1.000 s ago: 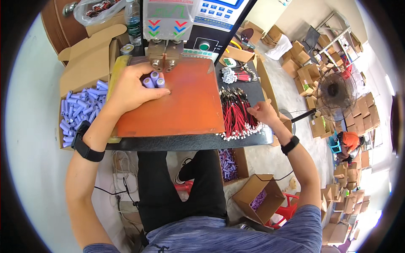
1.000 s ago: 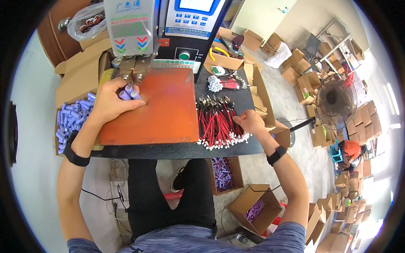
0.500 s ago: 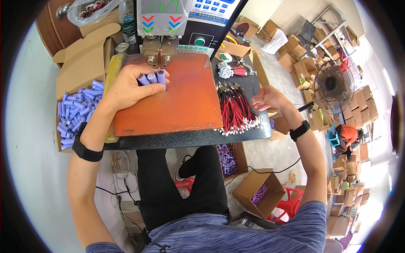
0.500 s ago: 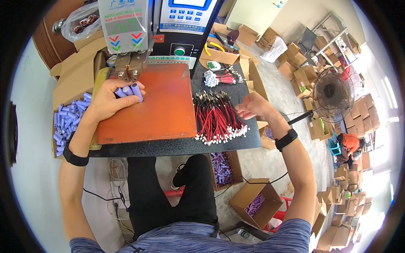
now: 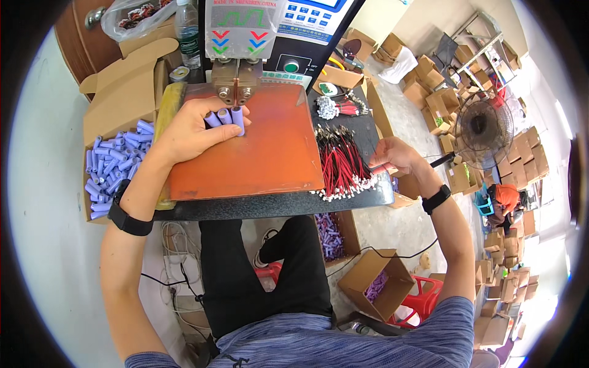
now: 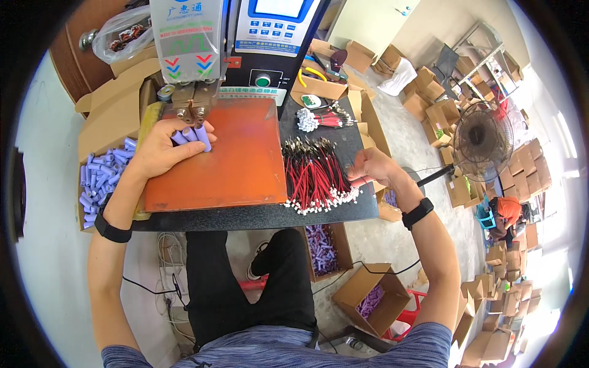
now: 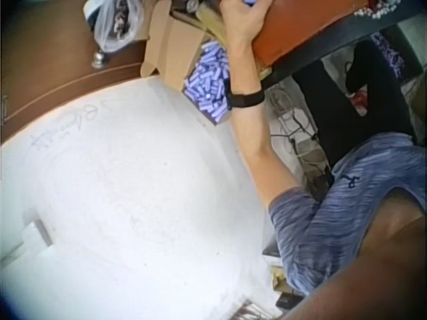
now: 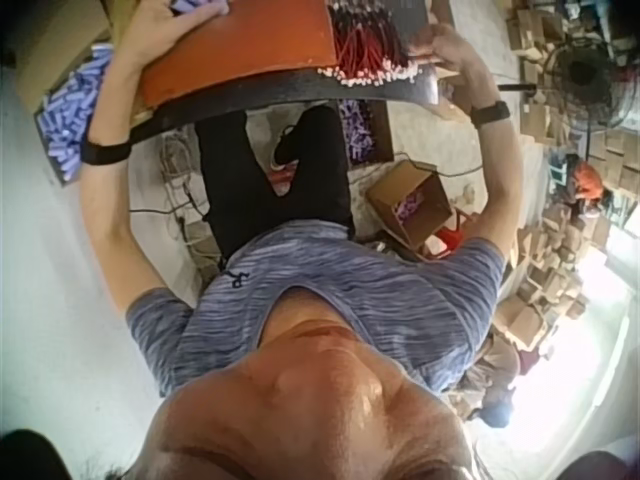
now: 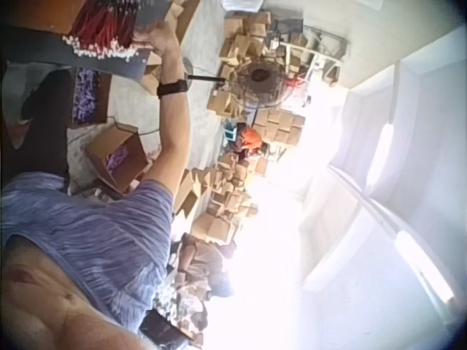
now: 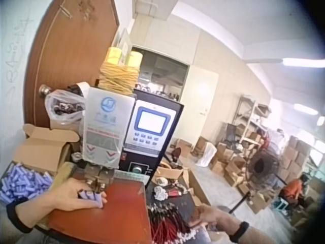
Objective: Spot welding lithium-ion battery cells together using a spot welding machine.
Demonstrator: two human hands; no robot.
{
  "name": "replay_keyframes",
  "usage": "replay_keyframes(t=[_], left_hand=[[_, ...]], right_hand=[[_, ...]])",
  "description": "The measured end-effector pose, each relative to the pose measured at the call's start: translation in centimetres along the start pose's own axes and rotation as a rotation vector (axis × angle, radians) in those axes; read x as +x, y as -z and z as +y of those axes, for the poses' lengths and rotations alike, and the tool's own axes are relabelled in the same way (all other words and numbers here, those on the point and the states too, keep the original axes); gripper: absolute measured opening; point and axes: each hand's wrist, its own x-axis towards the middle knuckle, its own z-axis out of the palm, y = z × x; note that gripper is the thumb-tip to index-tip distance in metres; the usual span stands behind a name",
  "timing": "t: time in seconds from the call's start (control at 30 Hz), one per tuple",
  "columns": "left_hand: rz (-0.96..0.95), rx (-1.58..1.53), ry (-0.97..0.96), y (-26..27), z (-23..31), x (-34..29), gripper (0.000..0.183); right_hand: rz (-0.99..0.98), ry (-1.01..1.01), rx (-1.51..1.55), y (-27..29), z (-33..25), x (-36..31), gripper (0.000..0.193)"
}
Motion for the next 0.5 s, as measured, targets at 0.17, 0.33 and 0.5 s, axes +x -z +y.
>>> replay_keyframes(t=[0.17, 0.33, 0.5], left_hand=[[-0.011, -0.040, 0.013, 0.0, 0.0, 0.1, 0.026], [0.028, -0.048, -0.035, 0.1, -0.2, -0.4, 0.024], [0.016, 0.048, -0.160, 0.3, -1.8, -0.3, 0.027]], right_hand=[[0.078, 0.014, -0.159, 0.5, -0.8, -0.2, 0.009], [0.204, 0.232, -0.340, -1.3, -4.7, -2.7, 0.018], [0.296, 0.550, -0.310, -5.8, -7.6, -4.3, 0.020]])
